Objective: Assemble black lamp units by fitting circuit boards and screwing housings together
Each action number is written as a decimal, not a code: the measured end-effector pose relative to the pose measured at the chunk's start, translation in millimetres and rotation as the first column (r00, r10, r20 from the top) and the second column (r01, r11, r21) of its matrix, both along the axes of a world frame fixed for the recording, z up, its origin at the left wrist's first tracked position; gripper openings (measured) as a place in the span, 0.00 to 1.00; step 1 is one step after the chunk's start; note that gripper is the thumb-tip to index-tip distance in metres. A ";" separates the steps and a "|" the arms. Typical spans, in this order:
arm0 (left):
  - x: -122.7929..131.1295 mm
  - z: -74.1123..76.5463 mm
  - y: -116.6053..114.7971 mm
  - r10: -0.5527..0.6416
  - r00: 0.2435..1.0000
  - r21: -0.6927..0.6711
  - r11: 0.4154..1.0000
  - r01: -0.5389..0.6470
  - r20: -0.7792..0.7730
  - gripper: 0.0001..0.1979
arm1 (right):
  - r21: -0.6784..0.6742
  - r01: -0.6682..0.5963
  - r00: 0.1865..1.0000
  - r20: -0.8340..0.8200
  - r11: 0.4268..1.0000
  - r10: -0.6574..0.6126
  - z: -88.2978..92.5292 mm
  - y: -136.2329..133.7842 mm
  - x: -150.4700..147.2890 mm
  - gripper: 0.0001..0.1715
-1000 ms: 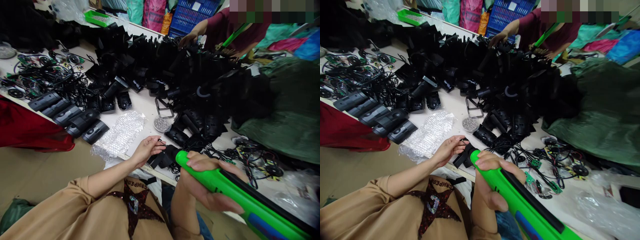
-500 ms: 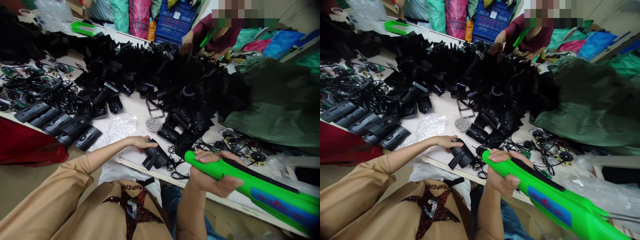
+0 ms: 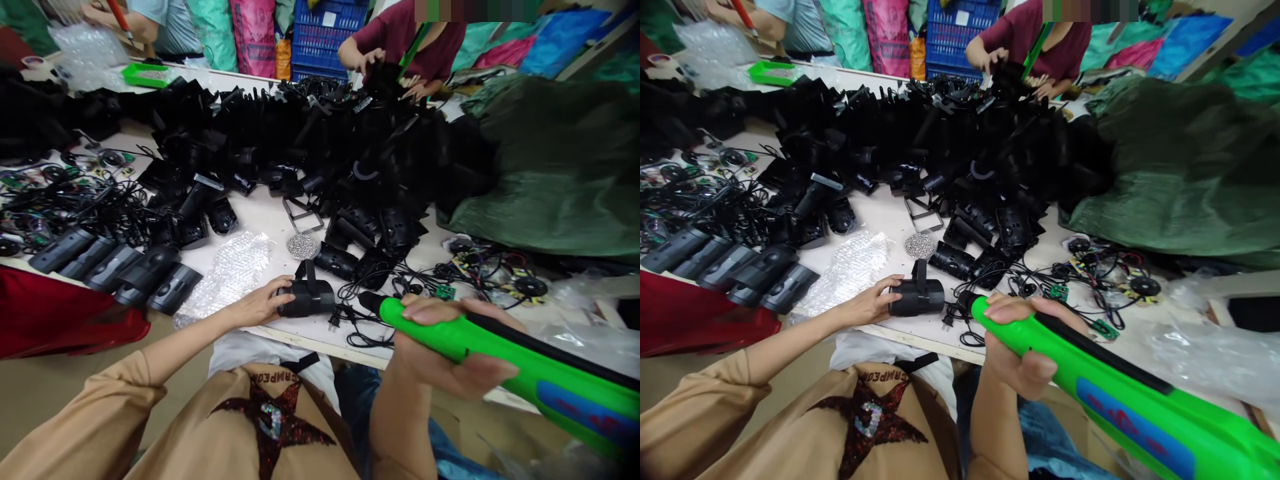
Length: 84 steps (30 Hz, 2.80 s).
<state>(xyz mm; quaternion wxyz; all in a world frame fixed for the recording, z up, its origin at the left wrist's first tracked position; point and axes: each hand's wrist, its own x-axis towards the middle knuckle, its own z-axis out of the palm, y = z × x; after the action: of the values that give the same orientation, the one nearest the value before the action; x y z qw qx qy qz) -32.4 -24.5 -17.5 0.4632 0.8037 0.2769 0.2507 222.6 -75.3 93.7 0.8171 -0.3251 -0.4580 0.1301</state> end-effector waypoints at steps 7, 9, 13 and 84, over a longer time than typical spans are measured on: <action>0.8 -4.5 -9.5 0.098 0.995 0.005 0.995 -0.098 0.001 0.22 | -0.049 -0.064 0.998 0.022 0.997 0.065 -0.4 -5.0 -7.3 0.24; 6.9 3.5 -9.3 0.124 0.992 -0.002 0.992 -0.124 0.006 0.26 | -0.049 -0.088 0.995 0.036 0.995 0.090 -1.9 -5.0 -8.6 0.25; 16.3 13.7 -7.2 0.140 0.990 -0.100 0.985 -0.142 -0.020 0.31 | -0.061 -0.093 0.994 0.049 0.994 0.096 -6.2 -5.1 -10.5 0.25; 22.2 -8.5 -7.7 0.089 0.992 0.367 0.929 -0.048 -0.094 0.35 | -0.180 -0.216 0.974 0.036 0.960 0.226 -1.2 2.3 -39.8 0.23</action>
<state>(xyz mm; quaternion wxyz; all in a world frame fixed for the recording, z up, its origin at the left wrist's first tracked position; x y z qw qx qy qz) -10.2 -32.2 -26.0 0.2816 0.8778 0.2785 0.2694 182.8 -73.1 92.5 0.7526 -0.3459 -0.5011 0.2508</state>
